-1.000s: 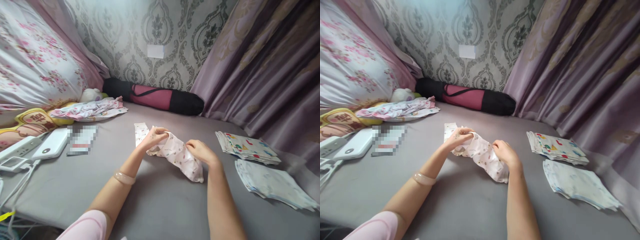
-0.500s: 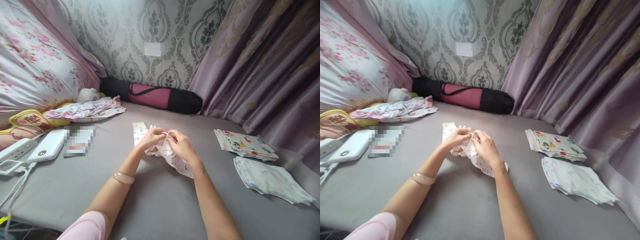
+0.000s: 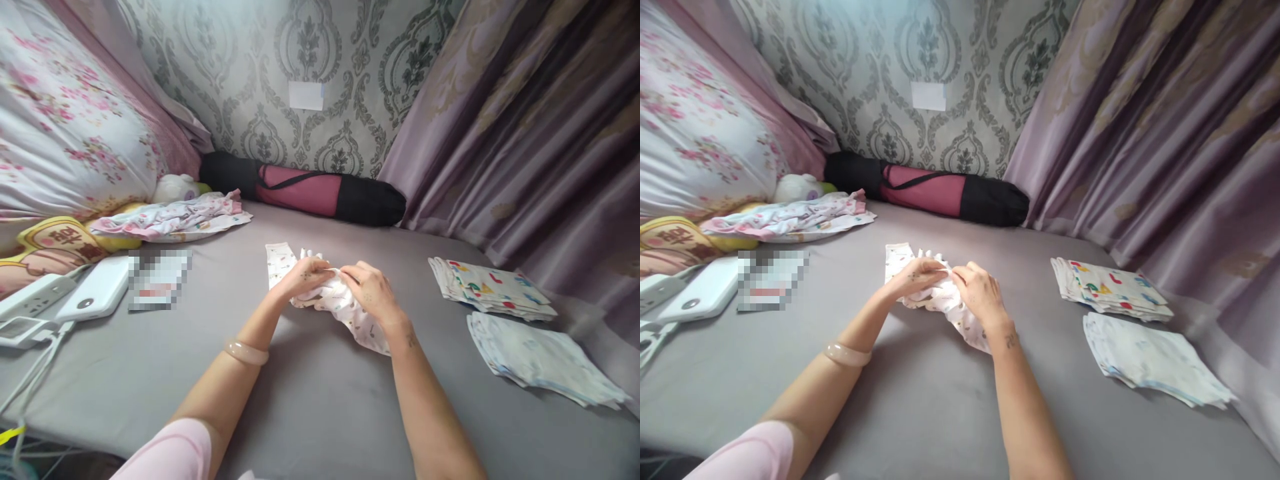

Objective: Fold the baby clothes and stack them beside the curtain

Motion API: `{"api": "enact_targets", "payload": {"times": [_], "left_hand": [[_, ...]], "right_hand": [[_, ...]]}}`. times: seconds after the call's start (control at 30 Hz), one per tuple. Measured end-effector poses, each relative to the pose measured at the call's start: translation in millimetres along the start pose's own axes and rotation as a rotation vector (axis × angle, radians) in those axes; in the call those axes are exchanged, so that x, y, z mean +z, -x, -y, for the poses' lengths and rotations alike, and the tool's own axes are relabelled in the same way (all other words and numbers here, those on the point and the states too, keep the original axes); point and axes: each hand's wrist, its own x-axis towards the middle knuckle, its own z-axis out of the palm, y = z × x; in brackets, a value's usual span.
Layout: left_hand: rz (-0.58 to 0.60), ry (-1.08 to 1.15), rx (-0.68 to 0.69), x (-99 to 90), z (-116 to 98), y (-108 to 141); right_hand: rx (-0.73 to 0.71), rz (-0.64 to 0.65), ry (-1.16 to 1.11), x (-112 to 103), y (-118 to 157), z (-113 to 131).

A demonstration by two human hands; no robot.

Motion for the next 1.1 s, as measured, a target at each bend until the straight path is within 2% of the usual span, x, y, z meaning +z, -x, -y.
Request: {"api": "enact_targets", "payload": {"times": [0.1,0.2,0.33,0.4,0.47,0.57,0.67,0.8,0.87,0.93,1.03,1.1], "left_hand": [[-0.021,-0.08,0.002,-10.6,1,1],[-0.02,0.0,-0.04,-28.9,-5,6],[-0.124,0.046,-0.093,-54.2,-18,18],[-0.096,-0.013,-0.101,-63.6,-23,23],[0.003,-0.082,-0.105,-70.1,-26,28],[0.105,-0.22,-0.086,-74.0,-28,32],[0.118,-0.333,-0.073,-71.4,-29,31],[0.136,-0.365,-0.077,-65.4,-25,27],[0.099,-0.368,-0.063,-64.6,-23,26],[0.008,-0.39,-0.021,-65.4,-23,25],[-0.209,-0.467,0.081,-66.4,-29,24],[-0.349,-0.502,0.135,-65.1,-37,24]], "right_hand": [[0.037,-0.067,0.027,-3,-1,-2],[0.097,-0.155,0.061,-9,-2,-5],[0.154,-0.181,0.108,-15,-2,-13],[0.163,-0.182,0.11,-16,-2,-16],[0.164,-0.192,0.096,-17,-3,-18],[0.156,-0.199,0.066,-18,-3,-19],[0.155,-0.21,0.034,-17,-5,-21],[0.145,-0.23,-0.004,-19,-5,-26],[0.163,-0.236,-0.007,-22,-4,-28],[0.212,-0.235,-0.005,-29,-2,-29],[0.24,-0.229,-0.027,-41,1,-30],[0.2,-0.227,-0.068,-49,4,-29]]}}
